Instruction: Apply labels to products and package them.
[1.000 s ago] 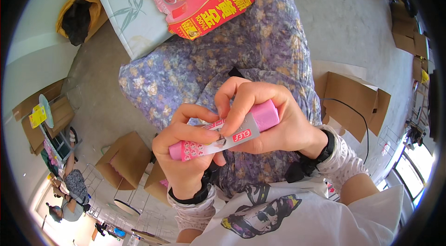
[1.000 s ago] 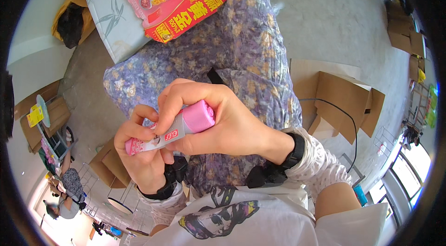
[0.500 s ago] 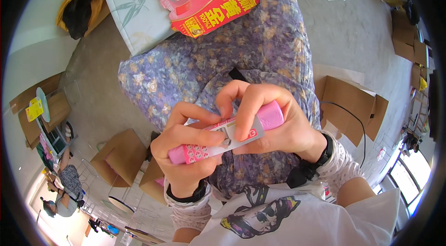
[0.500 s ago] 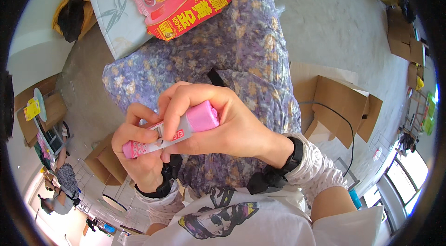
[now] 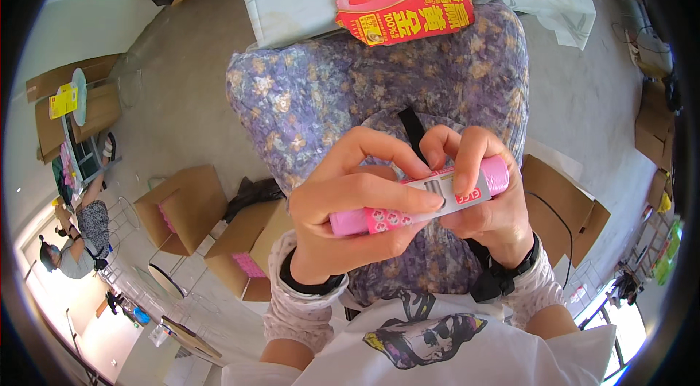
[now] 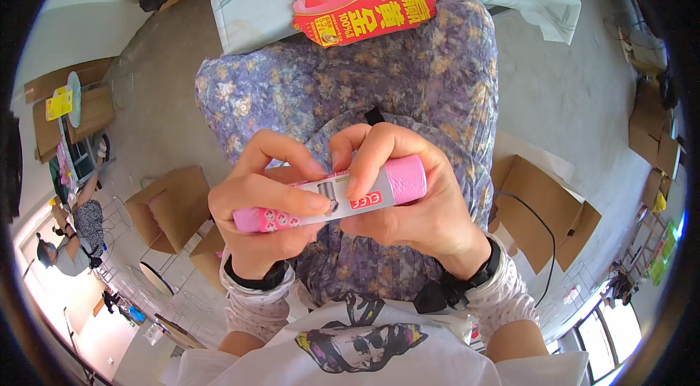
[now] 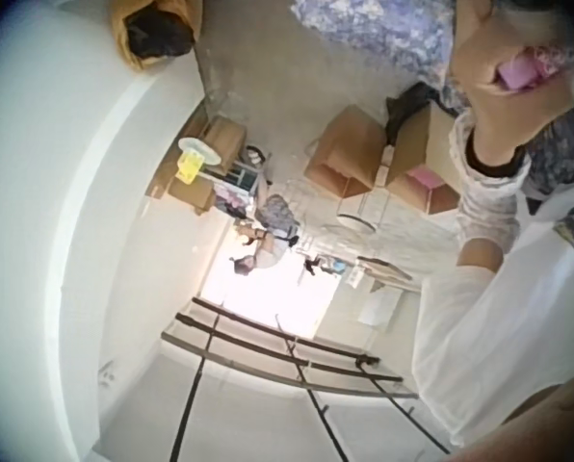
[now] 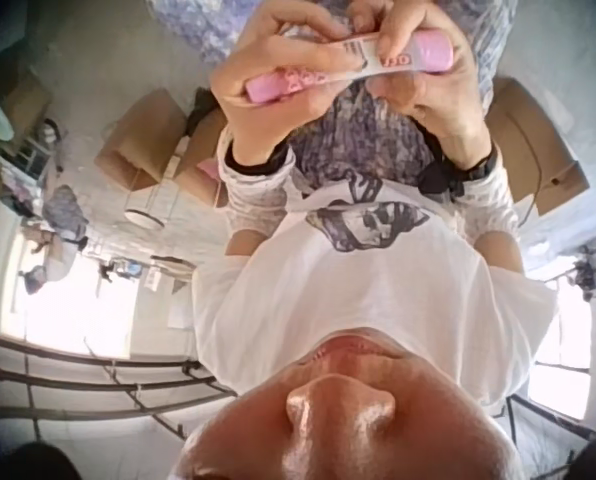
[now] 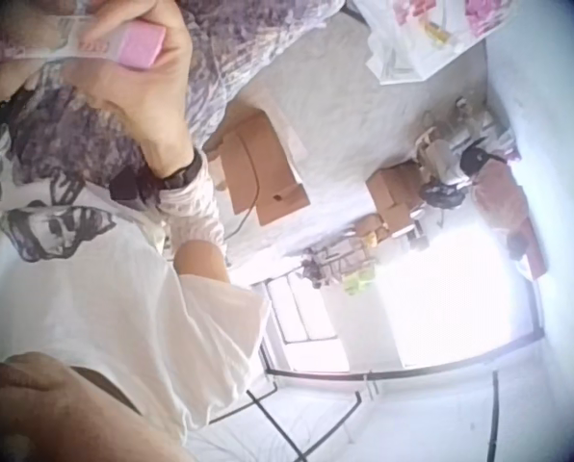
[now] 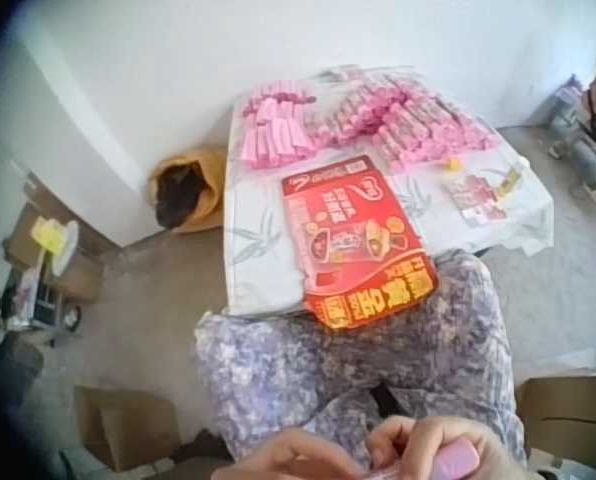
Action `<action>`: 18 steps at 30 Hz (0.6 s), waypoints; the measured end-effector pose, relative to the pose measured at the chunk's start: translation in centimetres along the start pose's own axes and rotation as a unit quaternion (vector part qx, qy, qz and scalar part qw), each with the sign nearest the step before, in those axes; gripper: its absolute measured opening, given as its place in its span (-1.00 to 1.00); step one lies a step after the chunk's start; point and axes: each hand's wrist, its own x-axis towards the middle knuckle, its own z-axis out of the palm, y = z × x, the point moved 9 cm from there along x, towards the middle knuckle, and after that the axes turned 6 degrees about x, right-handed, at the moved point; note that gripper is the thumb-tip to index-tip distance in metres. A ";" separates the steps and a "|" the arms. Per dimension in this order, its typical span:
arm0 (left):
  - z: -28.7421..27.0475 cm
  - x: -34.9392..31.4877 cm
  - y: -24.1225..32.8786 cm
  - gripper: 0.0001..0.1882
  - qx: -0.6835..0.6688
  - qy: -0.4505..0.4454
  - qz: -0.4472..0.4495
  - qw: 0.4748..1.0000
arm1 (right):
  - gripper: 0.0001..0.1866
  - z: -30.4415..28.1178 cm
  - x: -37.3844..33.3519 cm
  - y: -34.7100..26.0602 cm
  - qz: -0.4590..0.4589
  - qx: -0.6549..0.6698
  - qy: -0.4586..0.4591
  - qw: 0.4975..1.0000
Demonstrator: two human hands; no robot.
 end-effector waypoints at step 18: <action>-1.3 0.4 1.3 -0.62 0.121 -0.020 0.087 0.989 | -0.63 0.8 0.0 -2.9 -0.097 -0.282 -0.011 0.954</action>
